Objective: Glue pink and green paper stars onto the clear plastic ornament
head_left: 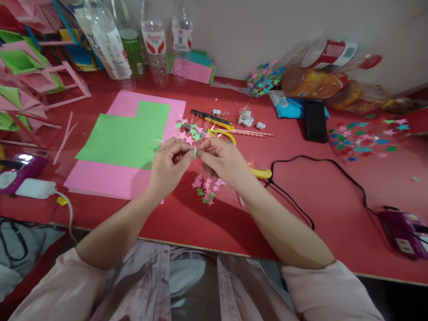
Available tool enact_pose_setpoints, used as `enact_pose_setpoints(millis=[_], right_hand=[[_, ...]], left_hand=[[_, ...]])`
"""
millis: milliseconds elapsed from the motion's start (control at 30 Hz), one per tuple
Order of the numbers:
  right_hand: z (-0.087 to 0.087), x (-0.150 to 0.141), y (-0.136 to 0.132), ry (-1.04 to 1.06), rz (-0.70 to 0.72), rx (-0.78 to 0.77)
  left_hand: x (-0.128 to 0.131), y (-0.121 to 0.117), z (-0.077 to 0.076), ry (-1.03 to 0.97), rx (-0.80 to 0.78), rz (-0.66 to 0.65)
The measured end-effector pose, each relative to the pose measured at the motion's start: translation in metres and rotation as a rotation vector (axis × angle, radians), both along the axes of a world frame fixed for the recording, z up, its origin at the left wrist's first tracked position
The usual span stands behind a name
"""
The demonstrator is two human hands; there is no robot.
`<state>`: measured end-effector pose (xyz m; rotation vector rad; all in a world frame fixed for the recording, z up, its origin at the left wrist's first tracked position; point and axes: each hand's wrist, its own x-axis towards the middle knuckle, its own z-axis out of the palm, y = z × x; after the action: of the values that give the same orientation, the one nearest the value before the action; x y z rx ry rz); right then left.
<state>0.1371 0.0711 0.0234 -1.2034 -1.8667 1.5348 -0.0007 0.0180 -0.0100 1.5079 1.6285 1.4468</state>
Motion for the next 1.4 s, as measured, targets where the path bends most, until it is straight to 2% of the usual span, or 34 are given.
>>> enact_pose_setpoints(millis=[733, 967, 1400], right_hand=[[0.0011, -0.0004, -0.0021, -0.034, 0.002, 0.143], [0.0012, 0.0, -0.003, -0.034, 0.006, 0.185], [0.0002, 0.001, -0.004, -0.061, 0.021, 0.285]], left_hand=[[0.0026, 0.0001, -0.0004, 0.088, -0.012, 0.023], [0.0038, 0.0004, -0.0008, -0.004, -0.025, 0.022], [0.0016, 0.0037, -0.0058, -0.005, -0.021, 0.027]])
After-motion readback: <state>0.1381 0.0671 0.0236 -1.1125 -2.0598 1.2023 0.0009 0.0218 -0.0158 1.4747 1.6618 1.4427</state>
